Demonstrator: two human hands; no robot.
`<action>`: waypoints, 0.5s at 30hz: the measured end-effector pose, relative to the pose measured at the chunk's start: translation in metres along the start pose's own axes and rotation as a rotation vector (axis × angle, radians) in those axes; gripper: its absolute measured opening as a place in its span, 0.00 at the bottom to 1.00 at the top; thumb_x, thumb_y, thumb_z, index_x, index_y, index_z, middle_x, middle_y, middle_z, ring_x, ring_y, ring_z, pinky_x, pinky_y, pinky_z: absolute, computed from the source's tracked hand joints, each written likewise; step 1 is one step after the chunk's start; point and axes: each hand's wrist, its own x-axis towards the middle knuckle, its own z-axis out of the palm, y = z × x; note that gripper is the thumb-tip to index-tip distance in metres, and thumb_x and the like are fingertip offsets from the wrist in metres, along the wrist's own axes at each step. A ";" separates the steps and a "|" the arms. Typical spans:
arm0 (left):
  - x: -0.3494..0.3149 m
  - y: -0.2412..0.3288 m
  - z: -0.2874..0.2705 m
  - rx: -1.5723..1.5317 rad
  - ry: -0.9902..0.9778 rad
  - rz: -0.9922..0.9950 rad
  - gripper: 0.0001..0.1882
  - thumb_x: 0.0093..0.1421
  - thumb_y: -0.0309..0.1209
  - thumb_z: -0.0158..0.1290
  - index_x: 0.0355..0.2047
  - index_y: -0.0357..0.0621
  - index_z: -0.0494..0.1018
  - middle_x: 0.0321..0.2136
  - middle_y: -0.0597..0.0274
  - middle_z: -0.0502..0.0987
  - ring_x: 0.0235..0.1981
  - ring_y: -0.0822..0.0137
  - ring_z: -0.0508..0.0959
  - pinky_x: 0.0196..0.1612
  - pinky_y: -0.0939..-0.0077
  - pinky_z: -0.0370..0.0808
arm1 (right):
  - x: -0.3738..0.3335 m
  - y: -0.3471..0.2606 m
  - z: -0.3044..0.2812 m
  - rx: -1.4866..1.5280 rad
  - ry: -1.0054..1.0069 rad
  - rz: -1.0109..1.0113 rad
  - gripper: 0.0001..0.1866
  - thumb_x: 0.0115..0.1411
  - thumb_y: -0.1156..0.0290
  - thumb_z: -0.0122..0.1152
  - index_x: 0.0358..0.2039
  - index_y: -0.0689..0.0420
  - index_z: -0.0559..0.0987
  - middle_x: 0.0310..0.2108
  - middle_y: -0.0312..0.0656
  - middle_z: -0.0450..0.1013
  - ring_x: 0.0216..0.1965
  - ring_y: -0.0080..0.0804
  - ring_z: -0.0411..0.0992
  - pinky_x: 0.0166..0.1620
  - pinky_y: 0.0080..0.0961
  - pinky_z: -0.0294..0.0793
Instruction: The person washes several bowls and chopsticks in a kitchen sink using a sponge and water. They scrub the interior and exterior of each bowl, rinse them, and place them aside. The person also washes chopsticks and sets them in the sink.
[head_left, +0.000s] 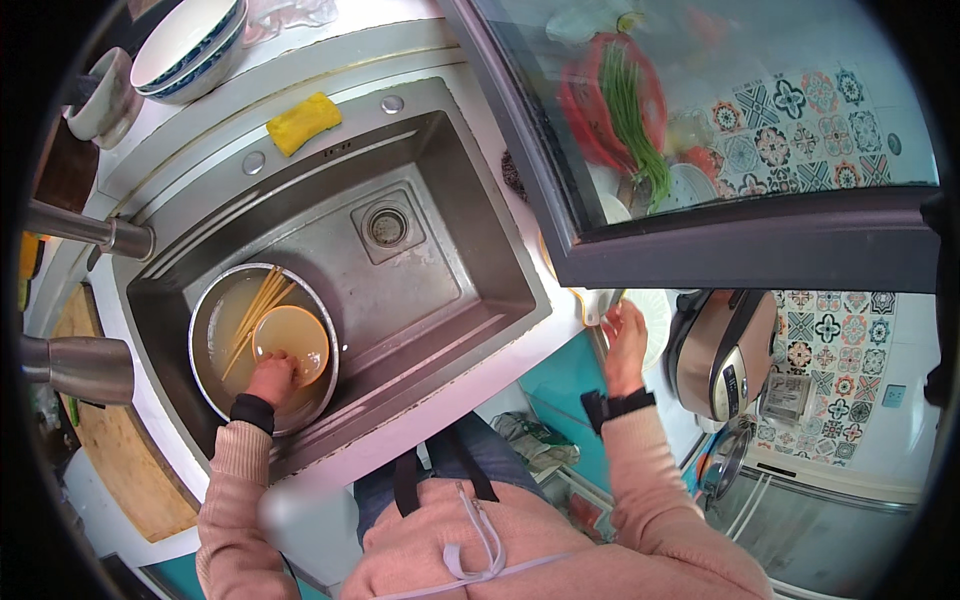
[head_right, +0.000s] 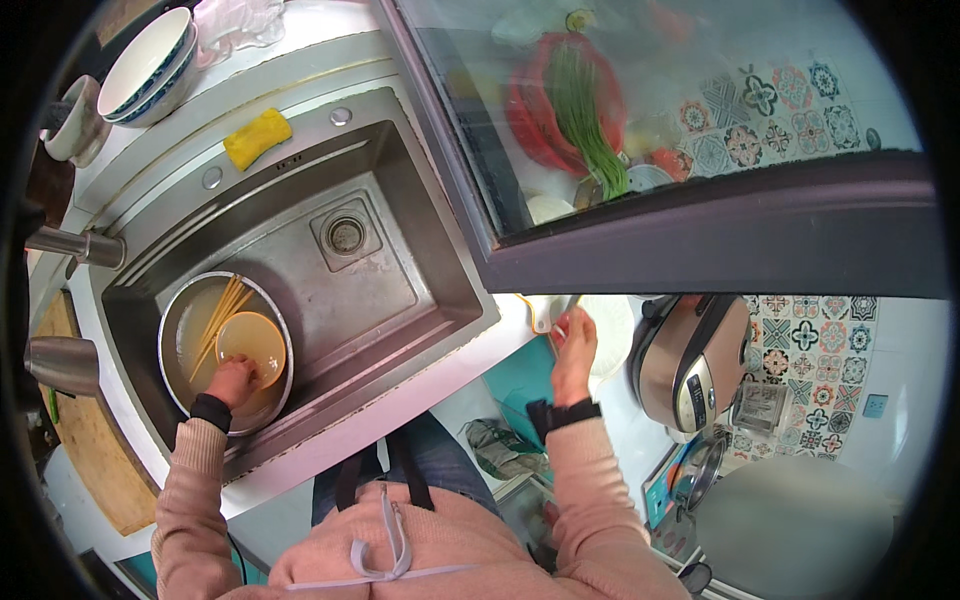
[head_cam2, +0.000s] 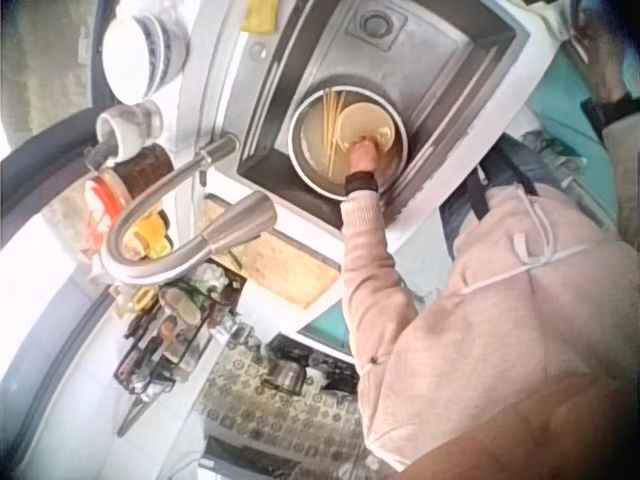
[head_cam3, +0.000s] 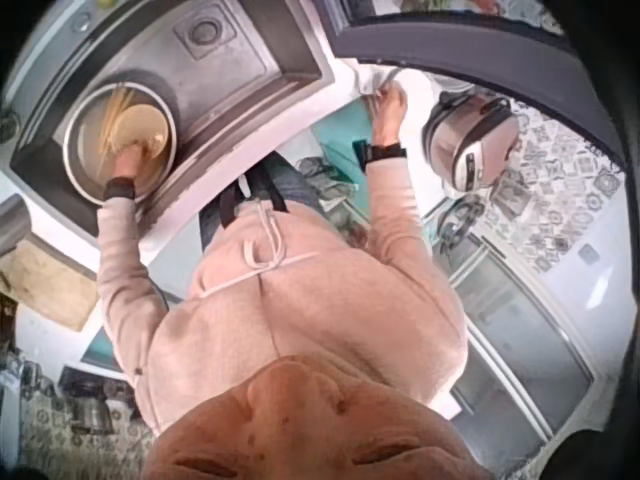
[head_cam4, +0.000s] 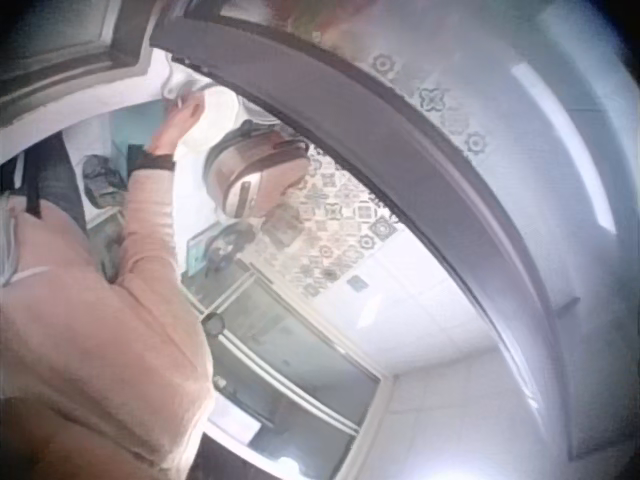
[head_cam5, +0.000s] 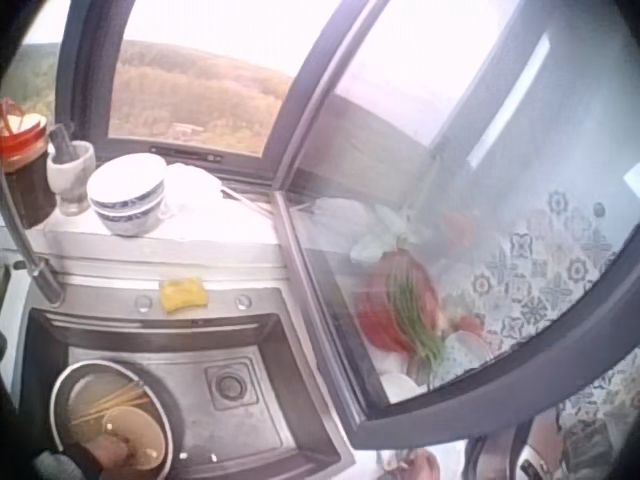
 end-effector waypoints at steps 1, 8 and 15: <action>-0.001 0.002 -0.001 0.008 -0.013 0.001 0.10 0.52 0.35 0.56 0.33 0.44 0.77 0.38 0.50 0.76 0.43 0.49 0.76 0.47 0.59 0.74 | 0.021 -0.001 -0.004 -0.016 -0.078 0.032 0.15 0.66 0.59 0.54 0.43 0.57 0.73 0.35 0.36 0.72 0.36 0.24 0.71 0.40 0.24 0.72; -0.007 0.000 0.005 0.200 -0.165 0.077 0.17 0.46 0.35 0.59 0.37 0.42 0.77 0.42 0.50 0.75 0.47 0.49 0.75 0.48 0.59 0.75 | 0.117 0.016 0.004 0.138 -0.779 0.293 0.17 0.67 0.69 0.47 0.49 0.69 0.73 0.43 0.52 0.75 0.43 0.42 0.77 0.49 0.29 0.79; 0.007 0.001 0.027 0.415 0.043 0.139 0.10 0.57 0.31 0.48 0.32 0.45 0.78 0.35 0.57 0.79 0.39 0.56 0.80 0.40 0.61 0.77 | 0.055 -0.037 -0.020 0.387 -0.421 0.842 0.21 0.62 0.75 0.41 0.49 0.82 0.64 0.44 0.65 0.72 0.45 0.51 0.75 0.48 0.34 0.81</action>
